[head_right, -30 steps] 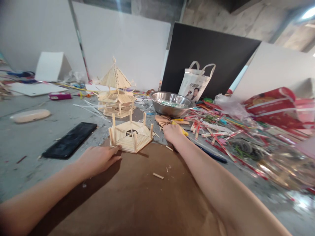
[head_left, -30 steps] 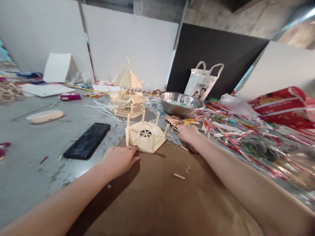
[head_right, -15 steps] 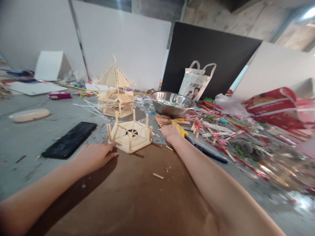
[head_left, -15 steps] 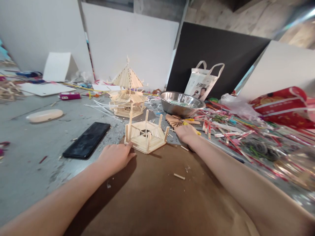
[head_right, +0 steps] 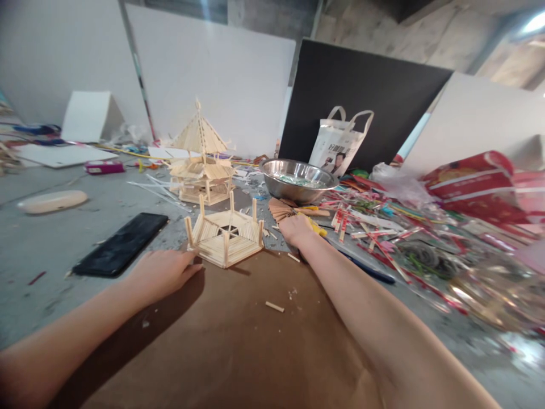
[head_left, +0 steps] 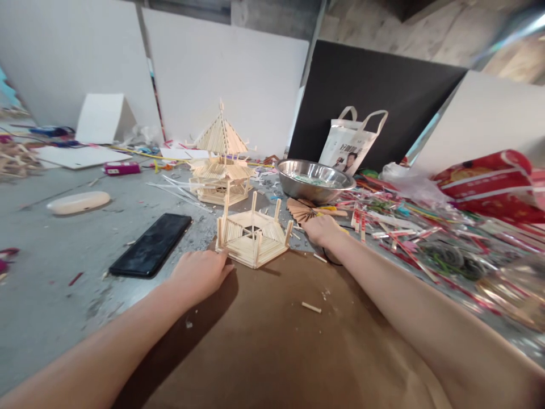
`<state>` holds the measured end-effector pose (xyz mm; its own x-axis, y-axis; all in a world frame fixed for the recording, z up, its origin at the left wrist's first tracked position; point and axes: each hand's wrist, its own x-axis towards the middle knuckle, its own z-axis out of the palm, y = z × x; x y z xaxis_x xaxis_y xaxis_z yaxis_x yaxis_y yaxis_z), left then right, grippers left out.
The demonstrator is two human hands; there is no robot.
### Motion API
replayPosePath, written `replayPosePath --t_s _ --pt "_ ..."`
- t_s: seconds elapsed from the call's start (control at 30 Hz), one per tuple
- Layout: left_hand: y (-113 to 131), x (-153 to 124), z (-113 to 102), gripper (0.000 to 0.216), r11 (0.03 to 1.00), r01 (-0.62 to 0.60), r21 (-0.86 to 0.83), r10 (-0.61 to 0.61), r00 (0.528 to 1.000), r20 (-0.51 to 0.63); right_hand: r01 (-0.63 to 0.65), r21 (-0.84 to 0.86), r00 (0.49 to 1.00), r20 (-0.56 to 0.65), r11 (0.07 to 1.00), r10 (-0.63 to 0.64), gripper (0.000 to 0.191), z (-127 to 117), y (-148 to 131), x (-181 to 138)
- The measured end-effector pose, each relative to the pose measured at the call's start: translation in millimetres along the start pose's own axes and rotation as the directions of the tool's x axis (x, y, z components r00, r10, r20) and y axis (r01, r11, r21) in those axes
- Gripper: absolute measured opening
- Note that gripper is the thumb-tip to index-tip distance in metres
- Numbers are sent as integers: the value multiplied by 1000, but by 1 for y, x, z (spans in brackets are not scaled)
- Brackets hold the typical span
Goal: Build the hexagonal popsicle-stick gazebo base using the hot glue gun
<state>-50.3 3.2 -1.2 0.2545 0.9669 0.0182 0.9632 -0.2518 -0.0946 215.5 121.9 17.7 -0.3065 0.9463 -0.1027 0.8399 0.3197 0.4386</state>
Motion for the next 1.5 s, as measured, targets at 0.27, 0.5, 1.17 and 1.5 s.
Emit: replayPosePath --t_s 0.27,0.5,1.17,1.5 --pt "5 -3 -7 39 1000 1 3 -2 999 45 -18 -22 1000 -18 1000 18 31 2 -2 0" --pt "10 -8 -10 41 1000 -4 -20 6 997 83 68 -58 996 -58 996 -71 30 3 3 2" --pt "13 -12 -17 39 990 -126 -66 133 986 102 170 6 928 -339 985 -158 25 -4 -1 -22" --pt "15 -12 -12 39 980 -157 -123 164 985 52 242 843 778 -464 480 423 17 -19 -26 -77"
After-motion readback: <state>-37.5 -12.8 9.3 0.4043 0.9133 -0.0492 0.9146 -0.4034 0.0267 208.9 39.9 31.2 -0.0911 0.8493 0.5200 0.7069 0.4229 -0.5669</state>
